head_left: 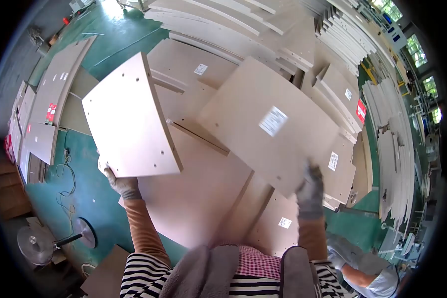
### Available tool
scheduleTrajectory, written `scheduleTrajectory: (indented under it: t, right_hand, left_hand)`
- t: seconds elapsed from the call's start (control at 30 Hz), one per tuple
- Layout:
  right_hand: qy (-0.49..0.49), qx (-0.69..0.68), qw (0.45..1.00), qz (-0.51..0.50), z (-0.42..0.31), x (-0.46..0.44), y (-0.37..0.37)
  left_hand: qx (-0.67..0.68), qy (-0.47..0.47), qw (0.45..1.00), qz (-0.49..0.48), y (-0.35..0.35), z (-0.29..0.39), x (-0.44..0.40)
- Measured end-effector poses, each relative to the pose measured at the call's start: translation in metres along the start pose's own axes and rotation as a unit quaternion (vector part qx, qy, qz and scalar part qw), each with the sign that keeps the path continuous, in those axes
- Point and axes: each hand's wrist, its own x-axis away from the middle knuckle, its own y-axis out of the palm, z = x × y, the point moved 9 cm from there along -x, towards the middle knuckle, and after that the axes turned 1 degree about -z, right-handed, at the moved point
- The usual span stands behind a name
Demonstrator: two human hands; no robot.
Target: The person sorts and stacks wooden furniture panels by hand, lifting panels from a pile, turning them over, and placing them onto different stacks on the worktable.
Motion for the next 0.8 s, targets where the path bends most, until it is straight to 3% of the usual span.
scheduleTrajectory:
  t: [0.03,0.1,0.17,0.23,0.27,0.33,0.43,0.57,0.63,0.67,0.7,0.73,0.8]
  right_hand:
    - [-0.033,-0.081,0.987,-0.134,-0.005,-0.009,0.066]
    - [0.078,-0.168,0.974,-0.13,0.071,-0.066,0.099]
    - [0.067,-0.155,0.975,-0.143,0.098,-0.094,0.135]
    - [0.117,-0.071,0.985,-0.108,0.12,-0.105,0.159]
    - [0.116,-0.069,0.984,-0.114,0.128,-0.113,0.169]
    - [0.146,0.078,0.983,-0.08,0.157,-0.13,0.169]
    - [0.166,0.1,0.979,-0.062,0.197,-0.152,0.167]
    - [0.196,0.215,0.953,-0.083,0.168,-0.127,0.179]
    - [0.233,0.37,0.888,-0.144,0.145,-0.101,0.189]
    - [0.233,0.371,0.888,-0.142,0.136,-0.103,0.192]
    - [0.082,0.629,0.76,-0.137,0.107,-0.119,0.2]
    - [-0.076,0.822,0.552,-0.119,0.084,-0.129,0.221]
    - [-0.205,0.701,0.681,-0.041,0.065,-0.158,0.24]
  left_hand:
    - [0.016,-0.005,1.0,0.004,0.006,0.001,0.015]
    - [0.05,-0.028,0.998,0.023,-0.013,0.004,0.035]
    - [0.078,-0.053,0.995,0.041,-0.018,0.003,0.046]
    - [-0.015,-0.009,0.999,0.051,-0.011,0.016,0.057]
    - [-0.008,-0.002,0.998,0.055,-0.017,0.018,0.056]
    - [-0.009,-0.004,0.998,0.061,-0.02,0.019,0.058]
    - [-0.006,-0.022,0.996,0.081,-0.016,0.012,0.063]
    - [-0.003,-0.045,0.994,0.101,0.006,0.006,0.072]
    - [-0.007,-0.051,0.993,0.102,0.014,0.005,0.074]
    - [-0.009,-0.053,0.993,0.103,0.017,0.003,0.074]
    - [-0.007,-0.053,0.993,0.103,0.02,0.001,0.074]
    - [-0.006,-0.052,0.993,0.102,0.023,-0.001,0.074]
    - [-0.009,-0.049,0.993,0.104,0.014,0.0,0.074]
